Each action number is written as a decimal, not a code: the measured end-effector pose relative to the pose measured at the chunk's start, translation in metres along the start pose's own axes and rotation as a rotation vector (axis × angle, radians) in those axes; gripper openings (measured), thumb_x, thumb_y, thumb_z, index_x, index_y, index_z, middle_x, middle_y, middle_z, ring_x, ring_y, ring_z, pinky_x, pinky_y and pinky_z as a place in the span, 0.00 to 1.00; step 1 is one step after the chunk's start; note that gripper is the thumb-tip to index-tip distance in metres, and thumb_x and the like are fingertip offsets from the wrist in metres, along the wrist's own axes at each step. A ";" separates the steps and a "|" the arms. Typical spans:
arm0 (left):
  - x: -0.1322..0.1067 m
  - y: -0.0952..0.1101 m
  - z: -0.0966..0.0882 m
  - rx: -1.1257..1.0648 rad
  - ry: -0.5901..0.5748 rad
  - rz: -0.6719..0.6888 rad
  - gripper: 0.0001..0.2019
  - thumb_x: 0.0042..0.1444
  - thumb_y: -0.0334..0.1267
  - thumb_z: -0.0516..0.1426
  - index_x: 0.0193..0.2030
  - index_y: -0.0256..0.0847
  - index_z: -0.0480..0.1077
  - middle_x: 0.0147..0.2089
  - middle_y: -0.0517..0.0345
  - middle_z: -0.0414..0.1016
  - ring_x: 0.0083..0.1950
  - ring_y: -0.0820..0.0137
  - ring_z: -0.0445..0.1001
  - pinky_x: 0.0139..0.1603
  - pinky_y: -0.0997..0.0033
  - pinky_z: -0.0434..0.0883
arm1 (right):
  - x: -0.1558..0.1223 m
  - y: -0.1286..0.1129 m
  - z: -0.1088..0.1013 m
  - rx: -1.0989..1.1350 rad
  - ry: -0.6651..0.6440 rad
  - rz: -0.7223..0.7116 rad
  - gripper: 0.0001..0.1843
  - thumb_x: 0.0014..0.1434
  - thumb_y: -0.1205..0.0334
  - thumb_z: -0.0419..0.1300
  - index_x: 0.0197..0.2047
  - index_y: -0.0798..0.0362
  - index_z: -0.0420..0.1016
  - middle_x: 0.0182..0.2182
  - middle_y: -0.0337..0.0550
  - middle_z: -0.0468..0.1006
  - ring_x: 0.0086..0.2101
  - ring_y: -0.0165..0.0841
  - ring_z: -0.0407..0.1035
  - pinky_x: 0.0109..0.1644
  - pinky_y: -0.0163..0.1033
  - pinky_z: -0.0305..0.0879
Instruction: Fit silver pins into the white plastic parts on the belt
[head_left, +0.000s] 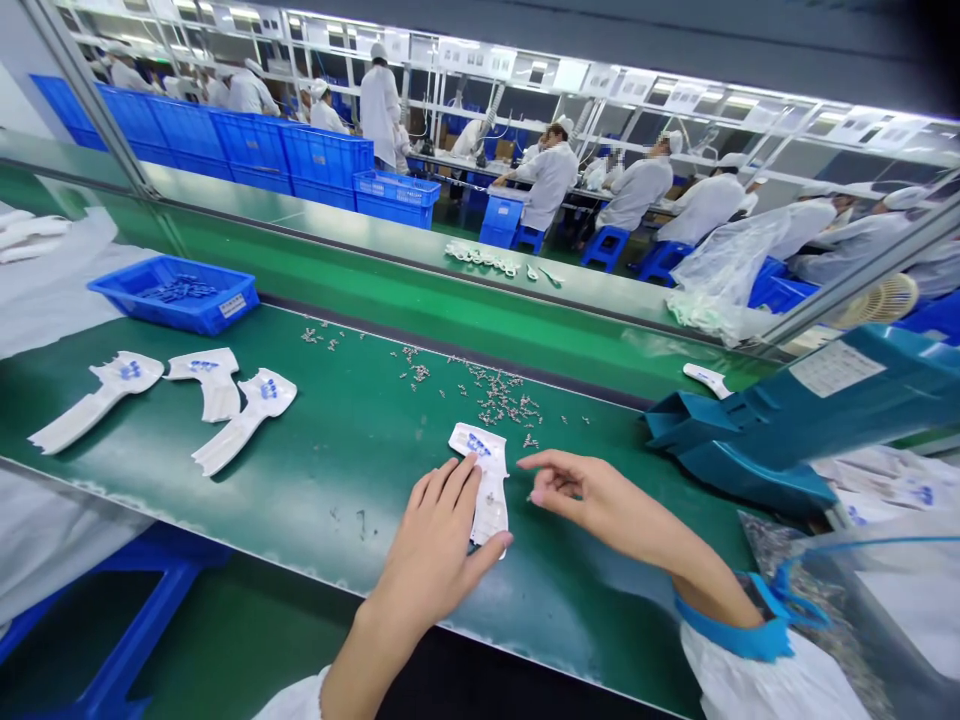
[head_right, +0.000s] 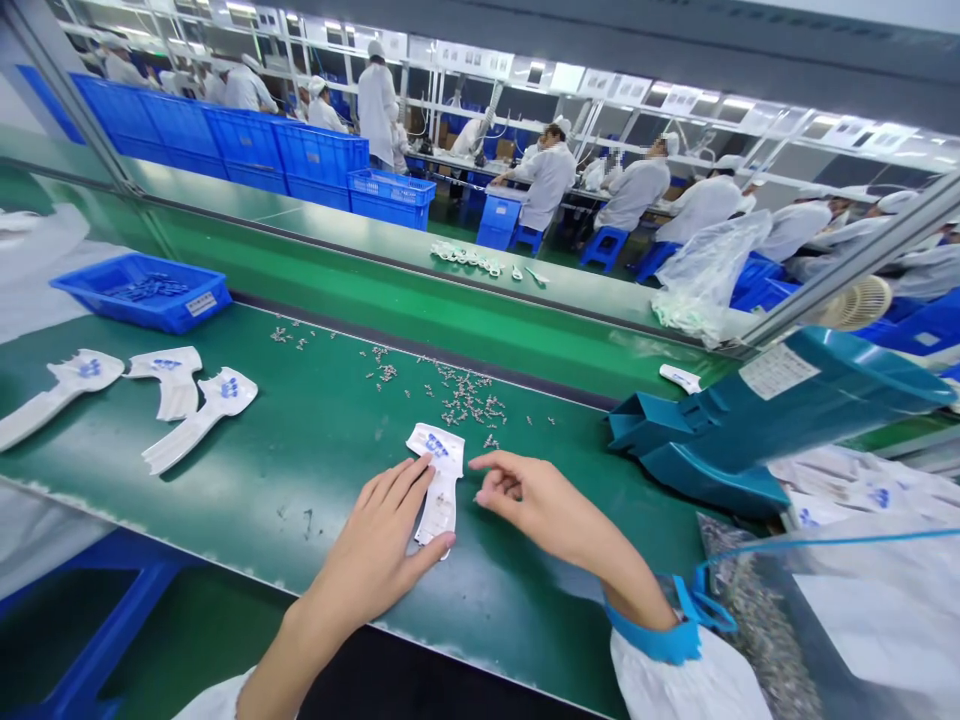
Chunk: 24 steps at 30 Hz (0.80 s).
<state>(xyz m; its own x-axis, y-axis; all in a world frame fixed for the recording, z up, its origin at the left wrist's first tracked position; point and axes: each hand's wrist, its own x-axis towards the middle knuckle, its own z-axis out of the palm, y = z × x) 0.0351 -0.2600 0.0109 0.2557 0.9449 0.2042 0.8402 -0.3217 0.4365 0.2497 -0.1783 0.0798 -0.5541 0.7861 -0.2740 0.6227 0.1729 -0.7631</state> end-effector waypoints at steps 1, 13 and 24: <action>0.000 0.000 0.000 -0.003 -0.004 0.000 0.33 0.65 0.54 0.53 0.70 0.37 0.55 0.73 0.43 0.56 0.70 0.50 0.58 0.66 0.46 0.61 | 0.004 -0.007 0.004 -0.006 -0.059 -0.043 0.20 0.64 0.55 0.57 0.57 0.50 0.69 0.37 0.41 0.79 0.36 0.35 0.73 0.42 0.39 0.68; 0.000 0.003 -0.006 -0.066 -0.006 -0.010 0.35 0.63 0.54 0.56 0.70 0.38 0.54 0.71 0.45 0.59 0.71 0.52 0.58 0.68 0.46 0.60 | 0.041 -0.039 0.006 -0.476 -0.298 -0.124 0.15 0.63 0.65 0.56 0.54 0.50 0.67 0.33 0.40 0.78 0.35 0.37 0.69 0.35 0.37 0.58; 0.000 0.005 -0.007 -0.066 -0.003 -0.008 0.36 0.62 0.53 0.57 0.71 0.36 0.53 0.72 0.45 0.58 0.71 0.53 0.59 0.68 0.48 0.60 | 0.047 -0.047 0.014 -0.580 -0.285 -0.020 0.12 0.61 0.67 0.58 0.49 0.52 0.67 0.35 0.43 0.77 0.35 0.37 0.69 0.34 0.37 0.57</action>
<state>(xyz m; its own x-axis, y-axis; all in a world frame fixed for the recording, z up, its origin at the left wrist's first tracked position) 0.0363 -0.2616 0.0192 0.2504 0.9477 0.1979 0.8091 -0.3172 0.4948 0.1869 -0.1577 0.0948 -0.6437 0.6051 -0.4685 0.7642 0.5412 -0.3509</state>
